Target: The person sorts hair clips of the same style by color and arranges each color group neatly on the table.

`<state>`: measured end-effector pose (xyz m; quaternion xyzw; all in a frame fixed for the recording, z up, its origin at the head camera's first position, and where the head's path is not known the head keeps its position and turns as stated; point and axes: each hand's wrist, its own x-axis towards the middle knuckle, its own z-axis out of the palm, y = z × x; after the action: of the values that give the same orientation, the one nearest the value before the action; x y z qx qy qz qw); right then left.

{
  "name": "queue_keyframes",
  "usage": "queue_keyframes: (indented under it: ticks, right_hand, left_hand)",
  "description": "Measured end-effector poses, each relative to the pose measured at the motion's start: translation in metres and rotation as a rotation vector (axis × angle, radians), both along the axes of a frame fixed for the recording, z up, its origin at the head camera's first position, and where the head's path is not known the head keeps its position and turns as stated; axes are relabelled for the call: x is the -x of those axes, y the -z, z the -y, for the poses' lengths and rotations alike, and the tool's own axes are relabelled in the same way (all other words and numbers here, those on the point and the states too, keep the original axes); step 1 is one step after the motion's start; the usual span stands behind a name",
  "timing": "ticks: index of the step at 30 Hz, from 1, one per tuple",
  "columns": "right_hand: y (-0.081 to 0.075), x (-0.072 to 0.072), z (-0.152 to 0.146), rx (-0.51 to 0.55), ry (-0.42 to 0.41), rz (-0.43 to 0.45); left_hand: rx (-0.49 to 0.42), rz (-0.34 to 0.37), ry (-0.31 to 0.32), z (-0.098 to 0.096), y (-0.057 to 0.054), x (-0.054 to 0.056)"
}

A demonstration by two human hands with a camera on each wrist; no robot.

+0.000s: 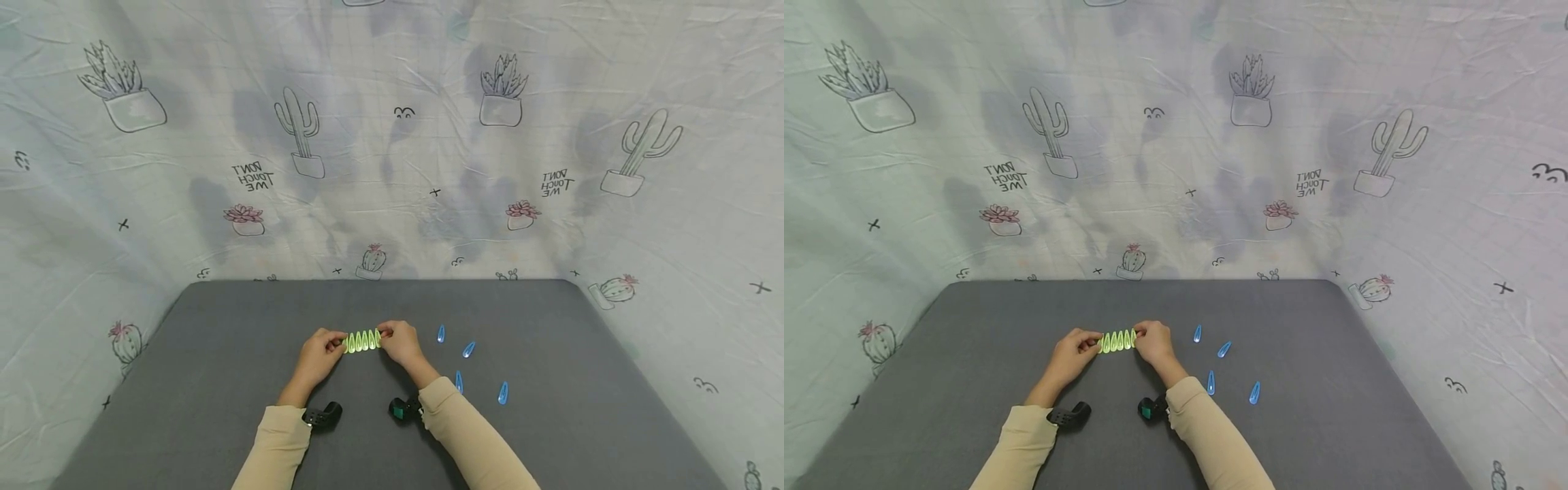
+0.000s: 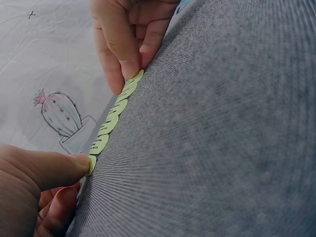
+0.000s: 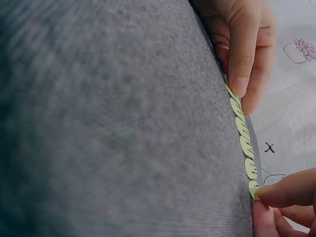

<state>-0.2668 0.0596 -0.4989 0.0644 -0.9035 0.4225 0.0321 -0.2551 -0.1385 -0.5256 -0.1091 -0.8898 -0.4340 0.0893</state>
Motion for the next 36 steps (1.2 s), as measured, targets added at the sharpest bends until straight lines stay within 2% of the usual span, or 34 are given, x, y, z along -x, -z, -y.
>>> queue_keyframes:
  ticks: [5,12,18,21,29,32,36]
  right_hand:
    - [0.002,-0.003,-0.003,0.021,0.006,-0.005]
    - [0.006,-0.009,-0.012,0.127,0.001,0.020]
    - [0.003,-0.017,-0.026,0.199,-0.056,0.017]
    - [0.001,-0.022,-0.034,0.214,-0.088,0.003]
    - [-0.008,-0.043,-0.060,0.246,-0.097,-0.008]
    - [-0.012,-0.052,-0.070,0.276,-0.091,0.012]
    - [-0.016,-0.066,-0.089,0.304,-0.093,0.049]
  left_hand:
    - [0.002,-0.004,0.004,-0.002,-0.001,0.001]
    - [0.001,-0.032,0.005,-0.004,-0.001,0.001]
    - [-0.010,-0.012,0.005,-0.004,-0.003,0.002]
    - [-0.022,-0.024,0.005,-0.004,-0.002,0.002]
    - [-0.123,-0.083,-0.012,-0.004,0.000,0.003]
    - [-0.147,-0.052,-0.006,-0.004,-0.003,0.000]
    - [-0.167,-0.016,0.035,-0.009,-0.012,-0.008]
